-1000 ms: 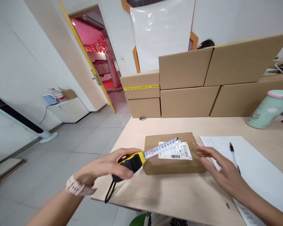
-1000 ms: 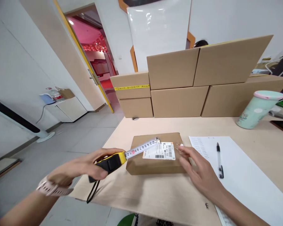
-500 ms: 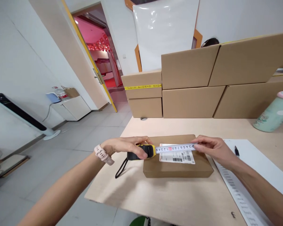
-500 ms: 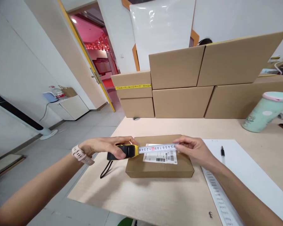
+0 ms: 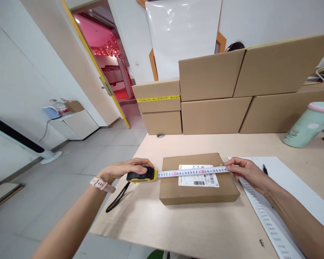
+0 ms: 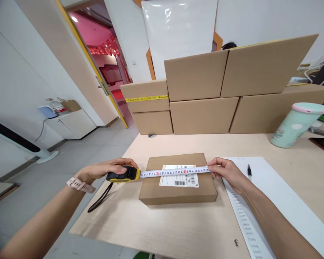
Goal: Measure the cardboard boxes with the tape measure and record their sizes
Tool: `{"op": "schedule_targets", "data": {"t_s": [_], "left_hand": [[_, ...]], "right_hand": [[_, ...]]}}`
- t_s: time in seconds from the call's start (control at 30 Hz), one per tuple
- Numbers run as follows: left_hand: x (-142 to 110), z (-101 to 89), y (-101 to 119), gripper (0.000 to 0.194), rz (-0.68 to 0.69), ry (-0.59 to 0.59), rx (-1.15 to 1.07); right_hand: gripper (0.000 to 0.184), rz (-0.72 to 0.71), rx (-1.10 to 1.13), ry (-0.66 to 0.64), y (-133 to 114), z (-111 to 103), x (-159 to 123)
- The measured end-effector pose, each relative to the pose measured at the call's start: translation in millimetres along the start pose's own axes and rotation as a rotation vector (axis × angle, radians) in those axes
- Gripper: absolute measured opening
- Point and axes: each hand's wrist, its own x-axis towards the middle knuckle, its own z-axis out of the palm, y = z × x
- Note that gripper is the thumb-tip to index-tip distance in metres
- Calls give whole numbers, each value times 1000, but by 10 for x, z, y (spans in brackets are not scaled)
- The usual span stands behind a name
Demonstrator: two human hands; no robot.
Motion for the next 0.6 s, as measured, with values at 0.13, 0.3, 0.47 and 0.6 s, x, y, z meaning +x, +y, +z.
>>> {"op": "schedule_targets", "data": {"t_s": [0.13, 0.3, 0.47, 0.6], "left_hand": [[30, 2, -16, 46, 9, 17, -30], [28, -17, -24, 43, 8, 19, -69], [-17, -47, -47, 39, 25, 0, -91], [-11, -73, -111, 42, 33, 1, -121]], "right_hand": [[31, 30, 7, 1, 14, -18, -27], [32, 39, -39, -23, 13, -19, -42], [35, 46, -18, -27, 7, 42, -55], [34, 93, 97, -20, 49, 105, -41]]}}
